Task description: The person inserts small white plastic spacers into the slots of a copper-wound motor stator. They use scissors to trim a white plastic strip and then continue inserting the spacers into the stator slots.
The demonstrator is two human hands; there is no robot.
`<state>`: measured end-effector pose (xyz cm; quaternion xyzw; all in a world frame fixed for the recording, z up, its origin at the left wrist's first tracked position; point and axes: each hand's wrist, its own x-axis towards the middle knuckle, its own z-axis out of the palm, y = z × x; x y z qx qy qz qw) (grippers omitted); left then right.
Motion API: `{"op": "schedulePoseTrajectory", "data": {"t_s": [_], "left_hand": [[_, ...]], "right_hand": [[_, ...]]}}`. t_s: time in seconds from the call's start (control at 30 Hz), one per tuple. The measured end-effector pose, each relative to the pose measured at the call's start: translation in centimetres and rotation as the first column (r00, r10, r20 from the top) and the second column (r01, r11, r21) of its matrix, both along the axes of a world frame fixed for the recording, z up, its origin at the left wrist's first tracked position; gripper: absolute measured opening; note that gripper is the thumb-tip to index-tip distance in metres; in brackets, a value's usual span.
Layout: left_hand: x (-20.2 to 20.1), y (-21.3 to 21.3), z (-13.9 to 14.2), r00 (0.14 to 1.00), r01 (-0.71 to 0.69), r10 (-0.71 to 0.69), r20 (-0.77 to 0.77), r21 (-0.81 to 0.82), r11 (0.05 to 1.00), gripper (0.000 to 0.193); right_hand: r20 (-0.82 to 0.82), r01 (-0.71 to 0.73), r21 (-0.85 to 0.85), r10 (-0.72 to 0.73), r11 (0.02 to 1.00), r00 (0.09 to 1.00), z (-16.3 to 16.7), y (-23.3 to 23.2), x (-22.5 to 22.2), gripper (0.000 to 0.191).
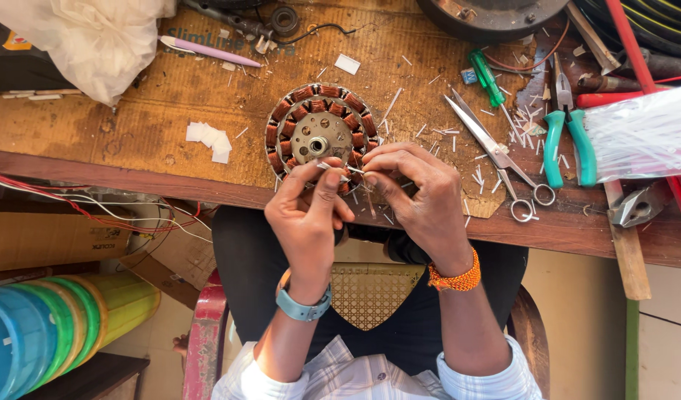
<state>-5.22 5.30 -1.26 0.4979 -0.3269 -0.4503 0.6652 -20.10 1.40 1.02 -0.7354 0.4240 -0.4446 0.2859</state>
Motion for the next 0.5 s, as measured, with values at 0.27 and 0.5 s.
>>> {"op": "schedulePoseTrajectory", "data": {"t_s": [0.27, 0.5], "left_hand": [[1.1, -0.3, 0.5, 0.998, 0.049, -0.049, 0.048, 0.001, 0.999, 0.021], [0.9, -0.1, 1.5, 0.926, 0.075, -0.02, 0.377, -0.132, 0.988, 0.012]], "right_hand": [[-0.015, -0.012, -0.011, 0.012, 1.0, 1.0, 0.0, 0.0, 0.1, 0.013], [-0.028, -0.01, -0.013, 0.009, 1.0, 1.0, -0.1, 0.0, 0.2, 0.014]]}}
